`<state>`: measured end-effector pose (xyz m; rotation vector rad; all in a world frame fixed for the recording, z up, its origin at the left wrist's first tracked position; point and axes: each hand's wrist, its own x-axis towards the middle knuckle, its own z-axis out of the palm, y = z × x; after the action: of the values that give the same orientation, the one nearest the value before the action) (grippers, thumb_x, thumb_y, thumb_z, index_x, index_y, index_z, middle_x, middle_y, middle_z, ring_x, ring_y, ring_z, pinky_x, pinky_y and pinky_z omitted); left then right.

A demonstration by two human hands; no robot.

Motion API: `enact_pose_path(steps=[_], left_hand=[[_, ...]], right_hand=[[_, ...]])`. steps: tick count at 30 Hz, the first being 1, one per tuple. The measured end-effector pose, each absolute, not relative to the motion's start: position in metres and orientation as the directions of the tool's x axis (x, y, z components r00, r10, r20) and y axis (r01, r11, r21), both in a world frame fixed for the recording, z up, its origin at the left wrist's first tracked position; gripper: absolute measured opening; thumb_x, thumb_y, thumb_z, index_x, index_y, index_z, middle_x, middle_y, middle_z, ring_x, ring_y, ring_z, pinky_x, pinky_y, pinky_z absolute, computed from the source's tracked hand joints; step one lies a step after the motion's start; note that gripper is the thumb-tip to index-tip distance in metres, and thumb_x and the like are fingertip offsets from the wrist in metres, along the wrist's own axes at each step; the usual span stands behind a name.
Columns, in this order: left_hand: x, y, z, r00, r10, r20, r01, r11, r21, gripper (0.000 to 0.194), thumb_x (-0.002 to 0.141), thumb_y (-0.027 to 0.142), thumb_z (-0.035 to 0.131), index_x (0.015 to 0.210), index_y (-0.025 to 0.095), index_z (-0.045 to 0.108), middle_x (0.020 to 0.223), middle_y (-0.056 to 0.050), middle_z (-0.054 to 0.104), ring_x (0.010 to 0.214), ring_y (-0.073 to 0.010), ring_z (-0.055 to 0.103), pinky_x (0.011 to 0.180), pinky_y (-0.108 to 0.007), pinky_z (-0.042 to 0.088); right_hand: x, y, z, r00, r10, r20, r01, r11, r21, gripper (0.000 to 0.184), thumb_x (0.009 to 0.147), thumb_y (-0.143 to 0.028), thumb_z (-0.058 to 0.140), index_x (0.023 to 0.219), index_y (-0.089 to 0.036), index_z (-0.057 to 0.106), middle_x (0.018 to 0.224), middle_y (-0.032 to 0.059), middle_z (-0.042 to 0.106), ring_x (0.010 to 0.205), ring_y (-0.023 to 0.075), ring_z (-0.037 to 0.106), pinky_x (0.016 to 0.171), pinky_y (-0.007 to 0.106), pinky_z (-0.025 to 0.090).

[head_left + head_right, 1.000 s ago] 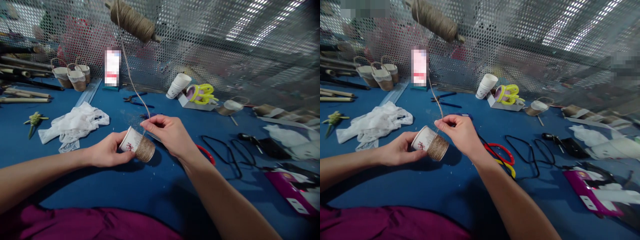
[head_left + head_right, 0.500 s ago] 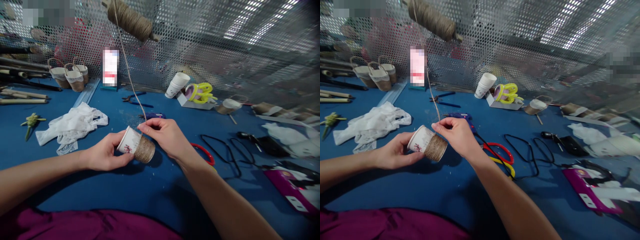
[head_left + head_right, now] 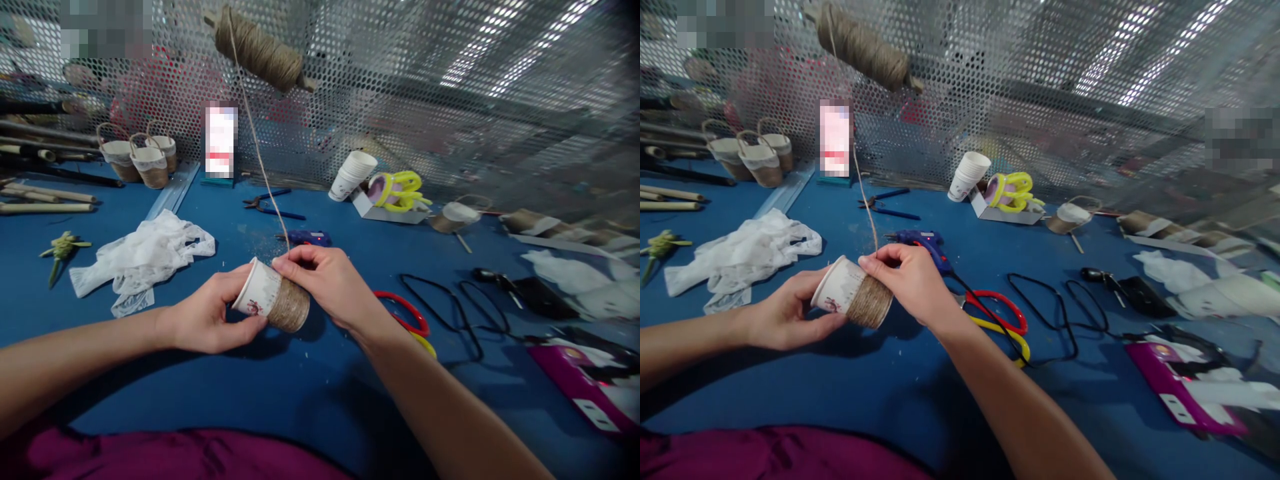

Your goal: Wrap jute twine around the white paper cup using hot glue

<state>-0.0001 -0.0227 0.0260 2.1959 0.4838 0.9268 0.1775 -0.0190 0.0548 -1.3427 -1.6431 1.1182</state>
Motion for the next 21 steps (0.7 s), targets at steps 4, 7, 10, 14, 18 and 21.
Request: enact_pose_path(steps=[4,7,10,14,18,21], left_hand=[[0.000,-0.022,0.026,0.661,0.544,0.517,0.047,-0.718,0.694,0.004,0.073,0.010,0.052,0.072,0.013,0.050,0.070,-0.002,0.054,0.069,-0.0121,0.048,0.065,-0.023,0.041],[-0.001,-0.021,0.023,0.648,0.567,0.508,0.029,-0.685,0.728,0.002,0.073,0.011,0.053,0.072,0.013,0.051,0.072,-0.002,0.054,0.067,-0.0113,0.048,0.064,-0.022,0.041],[-0.002,-0.019,0.018,0.621,0.665,0.414,0.033,-0.551,0.834,0.008,0.075,0.015,0.053,0.082,0.012,0.053,0.074,-0.001,0.053,0.063,-0.0096,0.047,0.060,-0.020,0.041],[-0.002,-0.016,0.013,0.562,0.767,0.309,0.057,-0.409,0.911,0.015,0.078,0.020,0.053,0.091,0.012,0.054,0.075,-0.002,0.054,0.062,-0.0096,0.047,0.059,-0.021,0.042],[-0.003,-0.013,0.012,0.551,0.768,0.325,0.049,-0.418,0.907,0.020,0.078,0.021,0.054,0.095,0.012,0.056,0.084,-0.005,0.057,0.069,-0.0116,0.050,0.065,-0.023,0.044],[-0.004,-0.011,0.014,0.555,0.770,0.315,0.029,-0.397,0.917,0.022,0.077,0.022,0.056,0.097,0.012,0.058,0.089,-0.006,0.059,0.077,-0.0137,0.053,0.071,-0.025,0.044]], right_hand=[[0.177,-0.018,0.051,-0.198,0.980,0.017,0.365,0.090,-0.927,0.023,0.071,-0.038,0.061,0.068,-0.015,0.060,0.064,-0.0021,0.058,0.058,0.0089,0.050,0.055,0.022,0.040],[0.179,-0.016,0.050,-0.193,0.981,0.006,0.406,0.085,-0.910,0.030,0.075,-0.044,0.055,0.069,-0.015,0.060,0.066,0.0001,0.059,0.059,0.0099,0.051,0.056,0.023,0.040],[0.182,-0.015,0.053,-0.212,0.976,-0.046,0.407,0.046,-0.912,0.040,0.081,-0.051,0.044,0.078,-0.015,0.061,0.074,0.0038,0.063,0.068,0.0135,0.057,0.062,0.026,0.043],[0.190,-0.014,0.060,-0.361,0.926,-0.107,0.466,0.080,-0.881,0.039,0.081,-0.049,0.046,0.096,-0.016,0.060,0.094,0.0062,0.065,0.085,0.0169,0.060,0.074,0.029,0.046],[0.197,-0.013,0.062,-0.479,0.866,-0.145,0.470,0.114,-0.875,0.044,0.074,-0.038,0.061,0.113,-0.020,0.051,0.111,0.0042,0.060,0.096,0.0161,0.058,0.081,0.029,0.046],[0.198,-0.013,0.062,-0.474,0.872,-0.120,0.467,0.133,-0.874,0.044,0.073,-0.033,0.063,0.113,-0.021,0.049,0.110,0.0034,0.060,0.095,0.0155,0.059,0.081,0.029,0.048]])
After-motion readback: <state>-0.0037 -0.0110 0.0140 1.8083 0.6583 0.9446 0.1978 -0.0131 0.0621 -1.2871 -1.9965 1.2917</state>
